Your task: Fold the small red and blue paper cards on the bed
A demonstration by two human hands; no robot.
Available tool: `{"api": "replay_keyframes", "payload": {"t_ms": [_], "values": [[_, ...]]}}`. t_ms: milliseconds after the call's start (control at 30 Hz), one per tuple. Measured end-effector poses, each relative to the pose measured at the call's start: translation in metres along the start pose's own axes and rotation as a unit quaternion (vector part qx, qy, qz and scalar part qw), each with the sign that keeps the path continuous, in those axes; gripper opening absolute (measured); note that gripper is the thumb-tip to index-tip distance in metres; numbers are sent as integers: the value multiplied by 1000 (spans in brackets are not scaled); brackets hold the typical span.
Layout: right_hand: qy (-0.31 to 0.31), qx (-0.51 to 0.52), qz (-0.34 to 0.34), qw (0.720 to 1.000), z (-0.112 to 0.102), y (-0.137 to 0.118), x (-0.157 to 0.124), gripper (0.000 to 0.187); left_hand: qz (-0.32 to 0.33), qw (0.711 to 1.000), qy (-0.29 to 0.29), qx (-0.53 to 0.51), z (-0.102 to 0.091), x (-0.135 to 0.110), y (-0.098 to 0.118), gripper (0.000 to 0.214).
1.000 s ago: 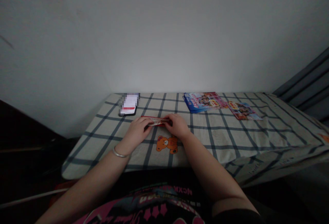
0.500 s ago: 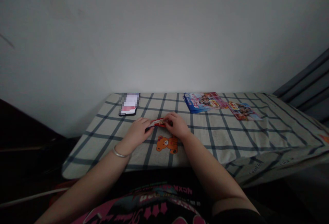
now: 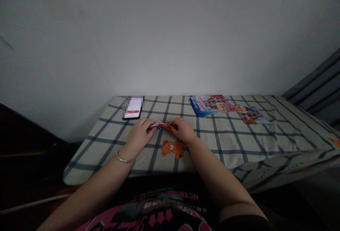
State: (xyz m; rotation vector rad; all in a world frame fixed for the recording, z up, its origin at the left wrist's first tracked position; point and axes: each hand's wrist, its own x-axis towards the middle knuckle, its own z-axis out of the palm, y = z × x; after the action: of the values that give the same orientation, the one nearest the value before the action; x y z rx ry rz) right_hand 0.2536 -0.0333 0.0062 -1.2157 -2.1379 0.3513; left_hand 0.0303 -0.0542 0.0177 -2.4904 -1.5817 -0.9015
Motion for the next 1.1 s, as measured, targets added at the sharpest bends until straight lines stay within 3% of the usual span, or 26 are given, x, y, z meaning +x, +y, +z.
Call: {"api": "replay_keyframes", "payload": {"t_ms": [300, 667, 1100], "values": [[3, 20, 56, 998, 1, 0, -1, 22, 2, 999, 29, -40, 4, 0, -4, 7], [-14, 10, 60, 998, 0, -4, -1, 18, 48, 998, 21, -41, 5, 1, -4, 20], [9, -45, 76, 996, 3, -2, -3, 20, 96, 995, -18, -25, 3, -2, 2, 18]]}}
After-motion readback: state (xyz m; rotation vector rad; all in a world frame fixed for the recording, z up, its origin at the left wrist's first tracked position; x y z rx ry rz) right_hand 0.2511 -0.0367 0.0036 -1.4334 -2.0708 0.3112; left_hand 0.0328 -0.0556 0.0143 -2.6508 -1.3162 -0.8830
